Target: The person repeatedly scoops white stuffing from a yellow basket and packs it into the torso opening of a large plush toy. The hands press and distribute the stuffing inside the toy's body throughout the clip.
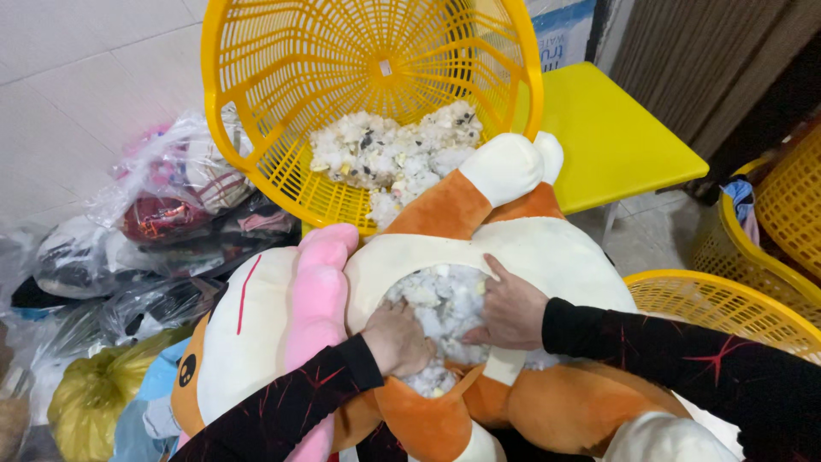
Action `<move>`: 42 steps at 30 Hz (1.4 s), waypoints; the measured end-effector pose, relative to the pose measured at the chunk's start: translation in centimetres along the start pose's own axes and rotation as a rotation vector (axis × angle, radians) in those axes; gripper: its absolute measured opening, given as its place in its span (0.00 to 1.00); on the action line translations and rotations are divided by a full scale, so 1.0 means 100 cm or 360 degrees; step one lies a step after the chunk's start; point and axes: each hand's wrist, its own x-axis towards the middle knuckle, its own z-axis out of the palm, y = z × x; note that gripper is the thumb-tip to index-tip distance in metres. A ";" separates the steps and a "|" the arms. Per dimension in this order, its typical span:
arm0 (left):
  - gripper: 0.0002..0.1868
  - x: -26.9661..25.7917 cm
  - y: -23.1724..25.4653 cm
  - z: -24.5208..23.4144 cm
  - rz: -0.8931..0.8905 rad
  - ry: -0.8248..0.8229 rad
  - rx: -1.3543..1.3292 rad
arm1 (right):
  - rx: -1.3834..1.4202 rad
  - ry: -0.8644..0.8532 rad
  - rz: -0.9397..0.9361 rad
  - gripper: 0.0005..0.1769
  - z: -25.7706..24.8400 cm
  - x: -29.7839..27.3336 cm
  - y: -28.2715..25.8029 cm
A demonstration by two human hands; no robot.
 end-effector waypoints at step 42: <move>0.17 0.146 -0.160 -0.067 -0.0090 0.1752 -0.2461 | 0.0670 0.0396 0.0406 0.34 0.097 0.317 0.300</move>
